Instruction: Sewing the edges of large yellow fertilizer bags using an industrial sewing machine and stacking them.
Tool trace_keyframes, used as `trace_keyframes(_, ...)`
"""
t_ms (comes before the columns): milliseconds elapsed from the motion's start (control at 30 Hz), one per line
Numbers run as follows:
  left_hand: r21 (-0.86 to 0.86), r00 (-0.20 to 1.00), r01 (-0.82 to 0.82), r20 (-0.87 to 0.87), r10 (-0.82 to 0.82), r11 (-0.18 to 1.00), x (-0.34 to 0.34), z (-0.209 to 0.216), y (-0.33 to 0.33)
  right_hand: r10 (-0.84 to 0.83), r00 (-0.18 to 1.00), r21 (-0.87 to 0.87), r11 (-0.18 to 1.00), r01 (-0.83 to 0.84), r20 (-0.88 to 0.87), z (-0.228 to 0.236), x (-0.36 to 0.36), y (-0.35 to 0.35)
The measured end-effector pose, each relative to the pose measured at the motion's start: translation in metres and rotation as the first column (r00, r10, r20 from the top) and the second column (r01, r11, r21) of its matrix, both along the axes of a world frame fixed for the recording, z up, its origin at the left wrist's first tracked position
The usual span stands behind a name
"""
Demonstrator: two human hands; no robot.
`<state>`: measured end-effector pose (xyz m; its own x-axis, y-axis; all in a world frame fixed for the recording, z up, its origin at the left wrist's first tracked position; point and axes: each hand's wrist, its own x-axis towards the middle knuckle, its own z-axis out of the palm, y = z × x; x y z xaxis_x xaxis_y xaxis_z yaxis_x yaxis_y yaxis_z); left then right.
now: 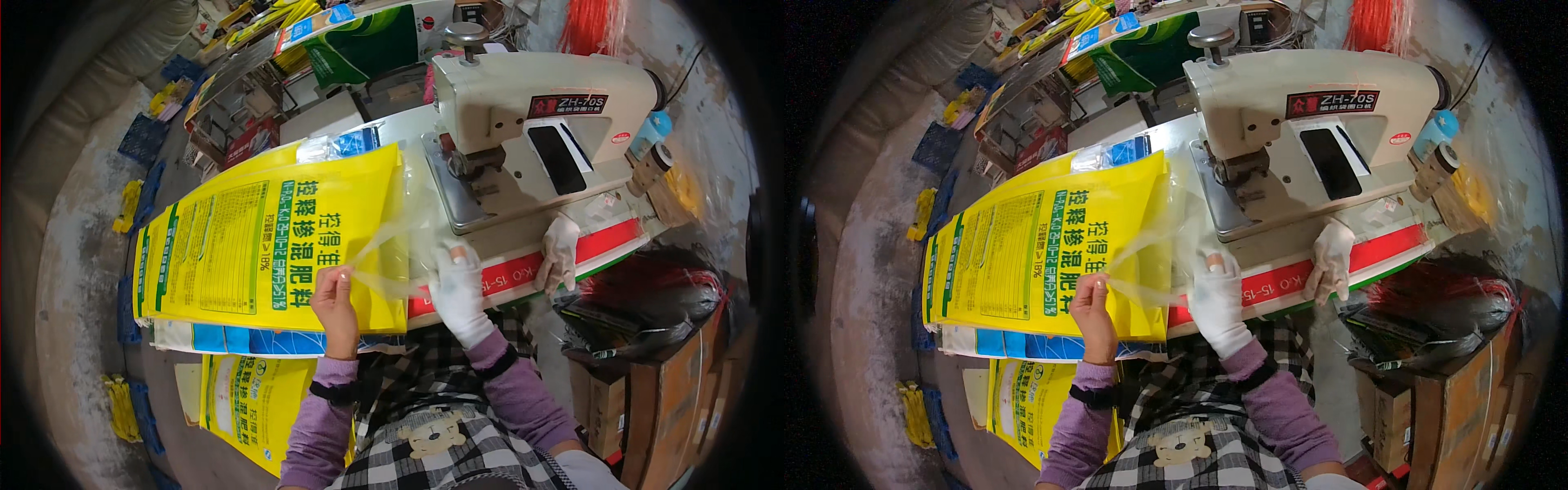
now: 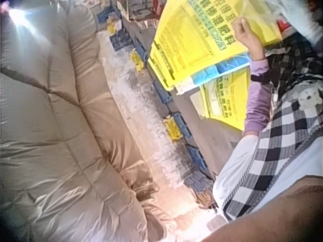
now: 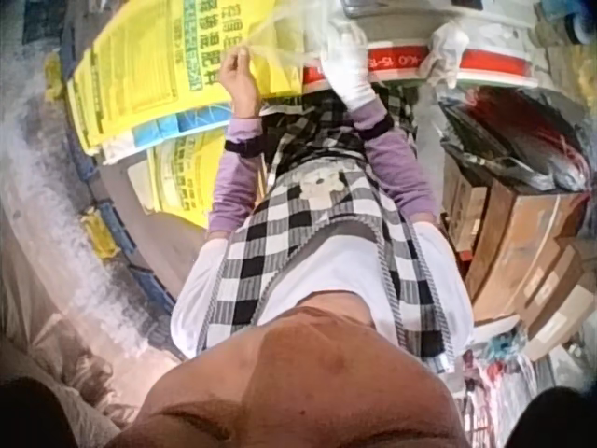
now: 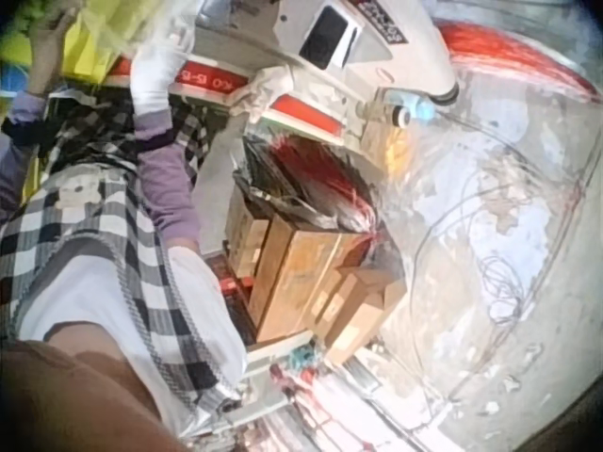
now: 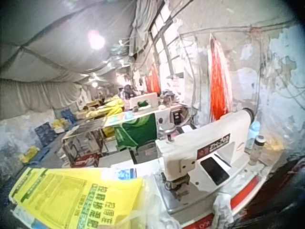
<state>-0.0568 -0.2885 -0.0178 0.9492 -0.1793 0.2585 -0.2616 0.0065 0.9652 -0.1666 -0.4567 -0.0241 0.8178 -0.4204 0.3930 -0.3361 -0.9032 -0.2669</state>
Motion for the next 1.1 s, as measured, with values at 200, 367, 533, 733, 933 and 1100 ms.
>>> trace_keyframes(200,-0.560,0.763,0.221,-0.411,-0.499,0.799,-0.013,-0.011,-0.007,0.195,0.919,0.721,0.573,-0.390,0.342,0.016,0.015,0.035)
trace_keyframes(367,0.555,0.893,0.336,0.069,-0.444,0.761,-0.012,-0.007,-0.001,0.049,0.912,0.822,0.414,-0.390,0.408,-0.005,0.021,0.053)
trace_keyframes(533,0.971,0.845,0.176,-0.064,-0.531,0.164,-0.007,0.019,0.020,0.273,0.876,0.696,0.533,-0.481,0.397,-0.011,0.007,0.040)
trace_keyframes(733,0.197,0.794,0.541,-0.440,-0.419,0.818,-0.002,0.025,0.012,0.511,0.797,0.669,0.474,-0.573,0.321,-0.010,-0.013,0.036)
trace_keyframes(933,0.180,0.744,0.635,-0.405,-0.532,0.751,-0.005,0.024,0.002,0.678,0.707,0.498,0.551,-0.669,0.201,0.004,-0.009,0.012)
trace_keyframes(1100,0.543,0.941,0.320,-0.086,-0.328,0.777,-0.026,0.067,0.027,0.744,0.667,0.555,0.541,-0.633,0.035,0.041,0.029,0.043)
